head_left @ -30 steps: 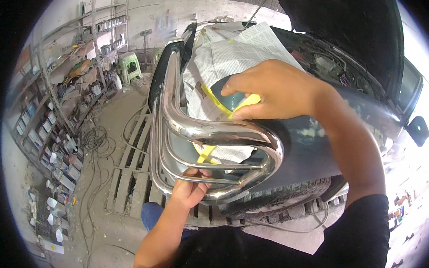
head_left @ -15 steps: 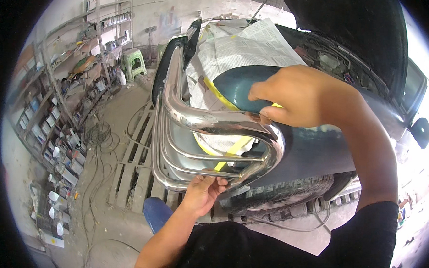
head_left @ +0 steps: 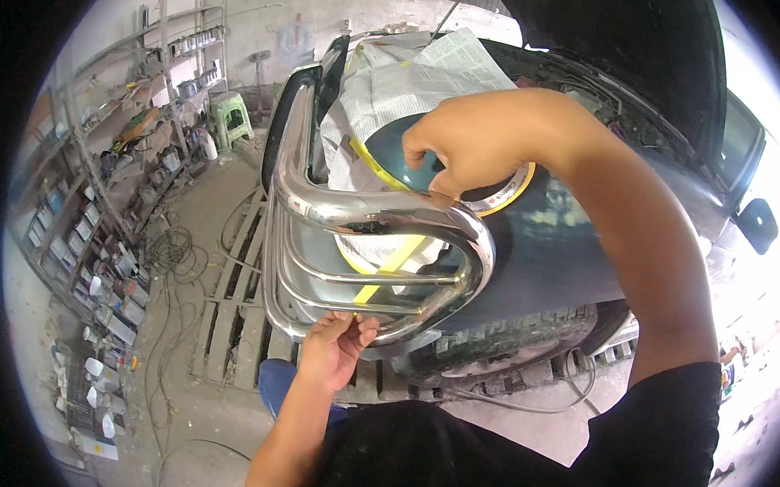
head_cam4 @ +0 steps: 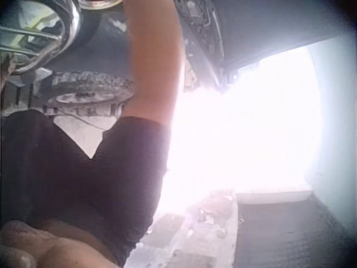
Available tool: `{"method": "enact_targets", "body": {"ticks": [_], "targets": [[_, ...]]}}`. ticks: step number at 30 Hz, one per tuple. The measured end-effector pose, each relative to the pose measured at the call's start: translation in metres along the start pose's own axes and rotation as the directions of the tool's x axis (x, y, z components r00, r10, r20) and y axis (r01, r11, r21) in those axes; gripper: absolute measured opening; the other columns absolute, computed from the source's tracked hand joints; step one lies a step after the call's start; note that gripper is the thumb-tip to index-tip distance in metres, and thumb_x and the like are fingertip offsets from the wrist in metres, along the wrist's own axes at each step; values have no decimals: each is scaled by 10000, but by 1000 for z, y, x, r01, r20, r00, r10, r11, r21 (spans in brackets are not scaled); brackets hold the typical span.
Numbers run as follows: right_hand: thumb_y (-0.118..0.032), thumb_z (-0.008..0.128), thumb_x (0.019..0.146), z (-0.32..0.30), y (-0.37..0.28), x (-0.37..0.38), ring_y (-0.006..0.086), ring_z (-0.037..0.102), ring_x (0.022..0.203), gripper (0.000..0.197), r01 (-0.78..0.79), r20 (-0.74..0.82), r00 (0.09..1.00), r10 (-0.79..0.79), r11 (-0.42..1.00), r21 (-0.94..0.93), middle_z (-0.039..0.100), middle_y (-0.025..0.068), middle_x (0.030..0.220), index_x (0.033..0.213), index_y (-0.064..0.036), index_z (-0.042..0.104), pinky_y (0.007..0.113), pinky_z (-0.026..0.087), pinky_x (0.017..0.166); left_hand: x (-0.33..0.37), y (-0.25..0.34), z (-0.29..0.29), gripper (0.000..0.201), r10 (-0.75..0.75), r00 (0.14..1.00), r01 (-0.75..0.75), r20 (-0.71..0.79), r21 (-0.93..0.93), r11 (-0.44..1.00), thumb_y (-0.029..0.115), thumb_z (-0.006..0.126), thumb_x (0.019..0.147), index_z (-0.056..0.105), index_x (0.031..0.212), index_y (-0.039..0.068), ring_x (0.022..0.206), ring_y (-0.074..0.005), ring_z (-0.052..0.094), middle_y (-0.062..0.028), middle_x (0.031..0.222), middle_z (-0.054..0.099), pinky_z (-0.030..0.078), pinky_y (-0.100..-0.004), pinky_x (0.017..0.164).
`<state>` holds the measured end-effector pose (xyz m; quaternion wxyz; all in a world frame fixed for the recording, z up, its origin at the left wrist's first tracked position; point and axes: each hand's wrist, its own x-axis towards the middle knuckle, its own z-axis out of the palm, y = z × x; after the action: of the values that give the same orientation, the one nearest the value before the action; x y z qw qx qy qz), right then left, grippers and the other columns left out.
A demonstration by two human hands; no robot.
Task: The person applies yellow masking tape to the edges of a chrome bull bar attached to a vehicle's front bumper. They carefully wrap the tape around the curved metal bars and along the bumper surface to protect adjacent areas.
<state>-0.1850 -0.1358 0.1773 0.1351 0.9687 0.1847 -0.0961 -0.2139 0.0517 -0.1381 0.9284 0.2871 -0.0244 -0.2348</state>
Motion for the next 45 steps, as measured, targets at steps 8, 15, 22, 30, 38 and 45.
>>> {"method": "enact_targets", "body": {"ticks": [8,15,22,30,38,45], "targets": [[-297,733,739,-17,-19,10,213,630,586,594,-111,216,967,136,986,-128,670,107,760,1249,-43,560,345,494,555,8,3,-1,87,3,1000,0,-23,136,991,26,495,947,576,927,2,736,-236,672,-109,810,645,571,-334,678],[-235,666,739,-7,-7,-9,216,636,573,535,-185,250,946,206,977,-103,671,95,738,1226,-33,572,346,493,545,16,17,-6,68,-122,992,113,18,249,962,6,518,918,586,913,-5,720,-223,651,-96,818,628,557,-324,645],[-325,725,780,11,3,-28,322,676,909,583,-260,121,951,285,948,-184,696,146,969,1270,-51,566,429,511,773,19,-12,11,66,-119,993,112,9,284,952,34,491,970,530,1012,1,752,-209,658,-95,824,622,544,-308,618],[-233,678,865,27,4,-45,350,654,899,280,-203,-150,976,160,916,-345,678,174,873,1054,-43,598,459,494,771,29,-26,28,64,40,998,-7,-53,511,859,50,508,972,493,1019,9,642,-149,604,-95,815,592,520,-276,550],[-201,644,879,45,5,-35,330,680,771,187,-218,-308,949,68,848,-483,680,136,764,961,-39,599,424,520,677,31,-33,30,59,128,985,-54,-120,485,873,69,562,950,515,980,51,532,-94,487,-44,756,561,483,-245,500],[-166,606,867,57,15,-47,319,685,797,167,-215,-321,945,69,869,-445,685,136,803,983,-47,609,426,530,695,36,-33,40,87,147,976,-49,-161,491,870,119,600,952,516,939,101,572,-73,463,21,801,534,424,-223,522]]}}
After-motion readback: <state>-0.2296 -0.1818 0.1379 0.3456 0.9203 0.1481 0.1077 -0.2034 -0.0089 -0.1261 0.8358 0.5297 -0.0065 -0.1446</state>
